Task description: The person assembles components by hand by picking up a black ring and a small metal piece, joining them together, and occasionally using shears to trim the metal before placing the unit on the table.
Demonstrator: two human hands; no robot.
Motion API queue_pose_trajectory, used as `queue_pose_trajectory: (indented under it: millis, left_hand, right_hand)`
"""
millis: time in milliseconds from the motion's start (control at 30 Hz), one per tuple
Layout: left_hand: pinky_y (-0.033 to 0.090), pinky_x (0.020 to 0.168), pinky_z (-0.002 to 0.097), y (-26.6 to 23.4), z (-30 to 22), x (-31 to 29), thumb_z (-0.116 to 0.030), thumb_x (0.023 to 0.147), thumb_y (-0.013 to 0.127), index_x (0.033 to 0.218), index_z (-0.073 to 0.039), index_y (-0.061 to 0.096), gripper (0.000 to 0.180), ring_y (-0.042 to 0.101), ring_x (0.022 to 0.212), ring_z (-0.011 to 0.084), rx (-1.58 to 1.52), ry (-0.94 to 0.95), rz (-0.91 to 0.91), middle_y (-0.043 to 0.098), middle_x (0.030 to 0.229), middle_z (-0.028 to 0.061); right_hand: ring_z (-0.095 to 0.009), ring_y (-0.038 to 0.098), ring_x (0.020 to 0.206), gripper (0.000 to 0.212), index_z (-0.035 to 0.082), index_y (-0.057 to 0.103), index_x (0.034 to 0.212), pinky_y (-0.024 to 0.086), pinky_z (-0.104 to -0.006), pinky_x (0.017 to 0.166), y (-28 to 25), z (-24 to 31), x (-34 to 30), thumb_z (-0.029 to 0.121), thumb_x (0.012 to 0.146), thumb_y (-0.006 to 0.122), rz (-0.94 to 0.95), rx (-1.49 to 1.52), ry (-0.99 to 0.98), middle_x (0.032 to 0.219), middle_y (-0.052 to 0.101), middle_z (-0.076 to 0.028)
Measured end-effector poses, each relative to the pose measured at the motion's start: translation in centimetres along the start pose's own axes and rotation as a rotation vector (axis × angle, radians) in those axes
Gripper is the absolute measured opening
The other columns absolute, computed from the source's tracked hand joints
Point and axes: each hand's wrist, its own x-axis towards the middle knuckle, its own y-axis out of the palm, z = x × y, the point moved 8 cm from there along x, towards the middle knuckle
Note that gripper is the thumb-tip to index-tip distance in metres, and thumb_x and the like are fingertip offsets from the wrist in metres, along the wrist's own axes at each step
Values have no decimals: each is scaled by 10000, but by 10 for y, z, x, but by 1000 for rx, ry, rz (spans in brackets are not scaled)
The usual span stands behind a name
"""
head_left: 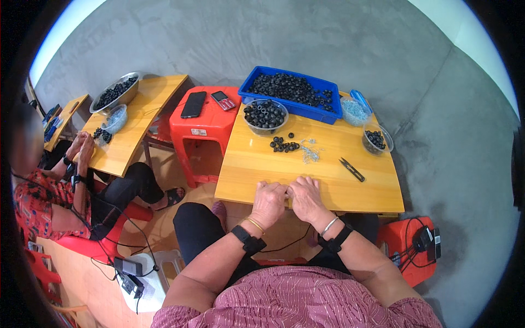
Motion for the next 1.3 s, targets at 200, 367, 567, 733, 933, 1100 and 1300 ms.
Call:
queue_pose_trajectory:
  millis: [200,367,567,733,933,1100,1300]
  left_hand:
    - [328,623,338,-2,-2,-1,-33,639,556,668,-102,552,75,500,591,242,17,12,9,512,596,67]
    - [335,633,350,-3,0,-2,-35,637,566,664,-91,562,63,502,599,267,-18,-5,17,515,599,92]
    - [410,648,250,-1,44,-7,-52,753,585,835,-27,627,95,527,646,120,-836,-667,-28,603,720,40]
    - [434,649,215,-6,26,-10,-36,821,527,917,20,589,127,513,658,108,-1464,-858,-69,592,756,55]
    - [436,640,222,-4,9,-13,-55,830,523,911,20,585,126,522,662,109,-1507,-828,-20,594,761,60]
    - [440,631,227,-6,3,-13,-75,837,521,875,17,584,117,525,650,108,-1447,-822,39,594,749,62]
    - [452,639,228,4,7,-17,-103,853,504,810,10,570,138,523,634,106,-1511,-847,97,584,731,62]
  right_hand:
    - [-260,417,835,125,55,552,736,286,-374,765,3,1,-2,149,788,489,-23,-38,-14,804,471,-97]
    - [-268,429,840,136,57,543,722,284,-386,763,4,-4,-1,151,788,470,-79,-57,-13,820,502,-104]
    - [-291,466,717,158,31,504,716,341,-385,693,-13,-29,-3,141,818,452,-259,485,4,731,522,-126]
    - [-227,527,689,67,-4,508,811,425,-315,640,-36,-6,-11,52,781,531,-271,655,25,753,538,-117]
    - [-213,537,684,76,-9,502,819,437,-292,622,-56,15,-10,20,762,542,-274,626,-3,760,533,-121]
    - [-247,516,650,81,-8,490,801,424,-306,591,-66,23,-11,-11,737,539,-276,586,-106,732,497,-130]
    - [-283,497,718,103,-3,498,817,416,-331,630,-75,32,-8,-25,722,532,-293,478,-276,792,494,-136]
